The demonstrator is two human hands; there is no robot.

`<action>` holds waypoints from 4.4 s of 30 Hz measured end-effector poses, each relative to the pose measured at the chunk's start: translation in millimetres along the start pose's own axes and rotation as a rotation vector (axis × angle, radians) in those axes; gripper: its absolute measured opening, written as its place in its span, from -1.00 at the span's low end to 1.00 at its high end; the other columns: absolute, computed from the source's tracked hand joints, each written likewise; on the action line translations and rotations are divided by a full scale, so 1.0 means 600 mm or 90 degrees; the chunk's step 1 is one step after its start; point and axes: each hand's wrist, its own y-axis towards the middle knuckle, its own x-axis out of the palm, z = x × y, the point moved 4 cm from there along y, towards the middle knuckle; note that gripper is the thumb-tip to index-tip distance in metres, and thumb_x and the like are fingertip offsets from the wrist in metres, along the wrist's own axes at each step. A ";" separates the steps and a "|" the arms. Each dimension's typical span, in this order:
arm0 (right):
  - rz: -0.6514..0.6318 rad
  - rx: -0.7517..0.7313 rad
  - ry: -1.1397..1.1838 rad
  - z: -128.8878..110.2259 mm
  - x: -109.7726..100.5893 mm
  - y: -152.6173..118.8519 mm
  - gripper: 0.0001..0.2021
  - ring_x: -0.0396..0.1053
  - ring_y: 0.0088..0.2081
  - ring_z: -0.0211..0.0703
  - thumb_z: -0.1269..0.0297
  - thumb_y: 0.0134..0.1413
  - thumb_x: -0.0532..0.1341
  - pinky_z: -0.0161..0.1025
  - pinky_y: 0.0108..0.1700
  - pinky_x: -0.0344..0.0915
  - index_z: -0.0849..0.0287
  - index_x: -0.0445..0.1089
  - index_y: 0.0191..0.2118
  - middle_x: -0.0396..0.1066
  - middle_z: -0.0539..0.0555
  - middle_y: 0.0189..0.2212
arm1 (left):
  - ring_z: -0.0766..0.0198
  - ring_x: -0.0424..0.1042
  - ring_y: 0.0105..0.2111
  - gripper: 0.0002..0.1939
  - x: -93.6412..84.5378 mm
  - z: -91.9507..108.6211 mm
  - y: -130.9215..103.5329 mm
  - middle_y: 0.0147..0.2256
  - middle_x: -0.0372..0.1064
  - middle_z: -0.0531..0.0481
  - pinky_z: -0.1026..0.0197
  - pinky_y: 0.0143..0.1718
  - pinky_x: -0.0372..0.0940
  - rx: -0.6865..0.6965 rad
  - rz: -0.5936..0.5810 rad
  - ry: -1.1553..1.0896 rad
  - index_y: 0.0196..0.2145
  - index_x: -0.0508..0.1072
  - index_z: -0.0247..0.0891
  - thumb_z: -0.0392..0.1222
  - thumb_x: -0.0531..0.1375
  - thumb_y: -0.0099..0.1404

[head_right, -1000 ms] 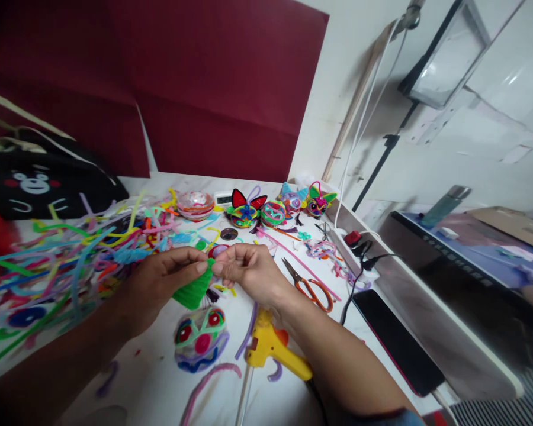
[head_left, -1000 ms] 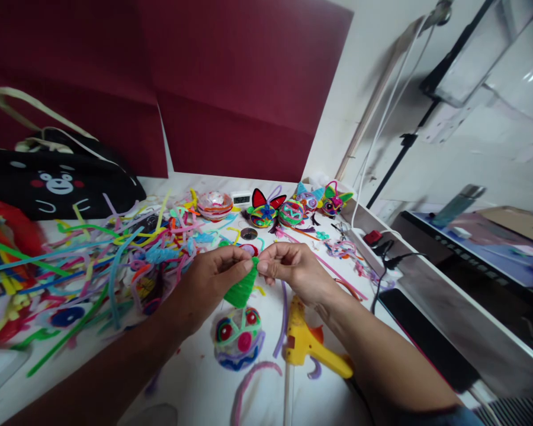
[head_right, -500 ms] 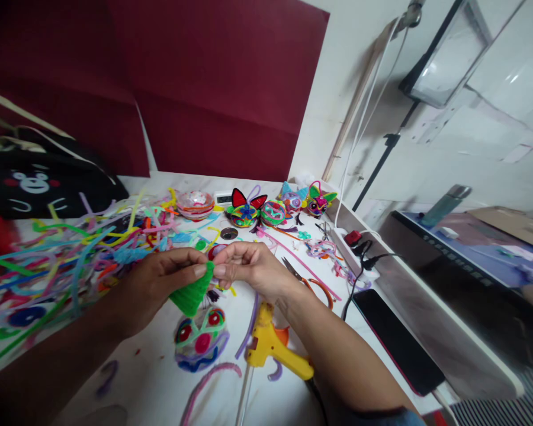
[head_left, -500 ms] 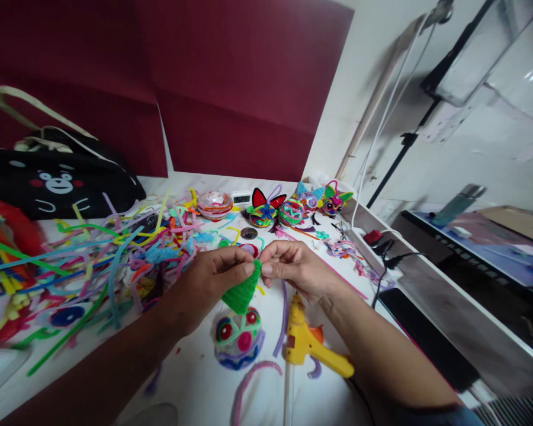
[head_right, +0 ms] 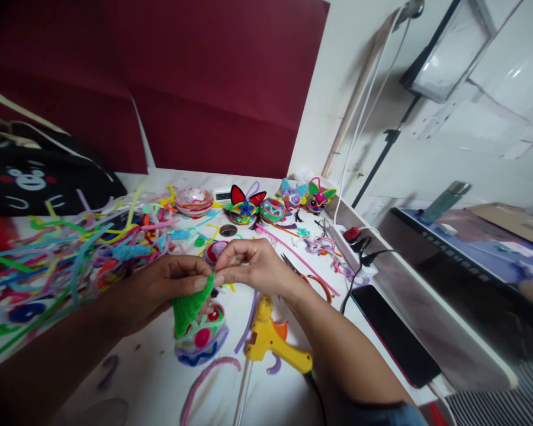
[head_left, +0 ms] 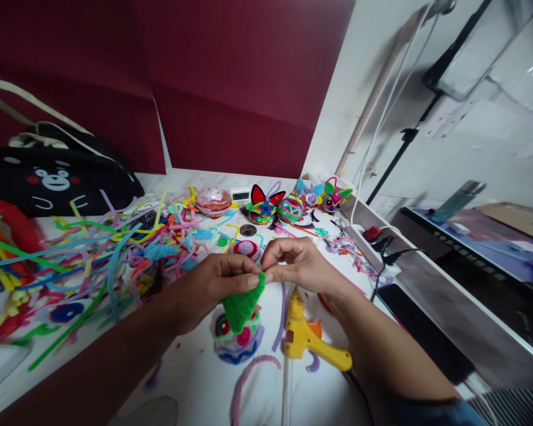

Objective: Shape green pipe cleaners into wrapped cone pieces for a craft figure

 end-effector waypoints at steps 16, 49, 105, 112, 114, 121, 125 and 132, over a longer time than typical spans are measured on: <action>0.112 0.049 -0.027 -0.007 0.015 -0.003 -0.87 0.23 -0.54 -0.36 0.29 -0.08 0.30 -0.37 -0.48 0.18 0.26 0.45 -0.43 0.36 -0.03 -0.56 | 0.39 0.40 -0.51 -0.91 -0.015 0.027 -0.011 -0.52 0.43 0.14 0.40 -0.51 0.25 0.242 0.328 0.309 -0.37 0.44 -0.23 -0.17 0.23 0.19; 0.179 0.053 0.013 0.001 0.025 0.002 -0.81 0.08 -0.60 -0.39 0.27 -0.20 0.36 -0.37 -0.54 0.01 0.25 0.37 -0.48 0.23 -0.10 -0.65 | 0.43 0.20 -0.60 -0.83 -0.010 0.009 -0.002 -0.61 0.24 0.18 0.39 -0.59 0.08 0.239 0.294 0.389 -0.42 0.42 -0.26 -0.12 0.13 0.24; 0.168 0.022 0.086 0.016 -0.010 0.015 -0.74 0.27 -0.46 -0.31 0.10 -0.04 0.30 -0.35 -0.40 0.18 0.16 0.49 -0.27 0.40 -0.02 -0.48 | 0.33 0.41 -0.62 -0.79 -0.021 -0.015 0.017 -0.57 0.37 0.08 0.29 -0.56 0.36 0.058 0.208 -0.077 -0.39 0.39 -0.29 -0.07 0.21 0.20; 0.108 -0.028 0.058 -0.003 -0.006 0.011 -0.80 0.29 -0.42 -0.30 0.14 -0.07 0.34 -0.33 -0.33 0.22 0.17 0.49 -0.37 0.43 -0.02 -0.46 | 0.35 0.35 -0.62 -0.76 -0.003 -0.020 0.019 -0.55 0.36 0.04 0.35 -0.66 0.28 -0.015 0.055 -0.187 -0.32 0.41 -0.27 -0.04 0.10 0.30; 0.147 -0.004 0.066 -0.004 -0.010 0.011 -0.77 0.25 -0.51 -0.34 0.13 -0.11 0.37 -0.35 -0.41 0.19 0.20 0.47 -0.43 0.38 -0.05 -0.57 | 0.24 0.44 -0.44 -0.69 -0.010 -0.018 0.018 -0.42 0.43 -0.05 0.26 -0.55 0.39 0.024 0.131 -0.136 -0.25 0.44 -0.28 0.03 0.09 0.29; 0.144 0.056 0.080 0.004 -0.020 0.012 -0.71 0.21 -0.58 -0.39 0.08 -0.10 0.35 -0.38 -0.49 0.14 0.24 0.43 -0.52 0.35 -0.06 -0.63 | 0.26 0.47 -0.51 -0.72 -0.021 -0.009 0.013 -0.52 0.42 0.05 0.25 -0.50 0.41 0.133 0.233 0.145 -0.33 0.44 -0.28 0.02 0.18 0.23; 0.112 0.075 0.098 0.009 -0.020 0.012 -0.66 0.23 -0.57 -0.39 0.05 0.03 0.25 -0.39 -0.49 0.13 0.26 0.43 -0.51 0.37 -0.02 -0.60 | 0.26 0.48 -0.57 -0.74 -0.022 -0.010 0.014 -0.59 0.44 0.05 0.28 -0.55 0.38 0.133 0.251 0.186 -0.36 0.43 -0.28 -0.01 0.15 0.25; 0.136 0.031 0.006 0.005 -0.018 0.012 -0.69 0.14 -0.59 -0.39 0.12 -0.13 0.37 -0.36 -0.49 0.07 0.24 0.33 -0.57 0.24 -0.10 -0.66 | 0.27 0.47 -0.60 -0.74 -0.024 -0.014 0.018 -0.61 0.46 0.06 0.28 -0.55 0.40 0.148 0.230 0.264 -0.44 0.40 -0.26 -0.03 0.10 0.27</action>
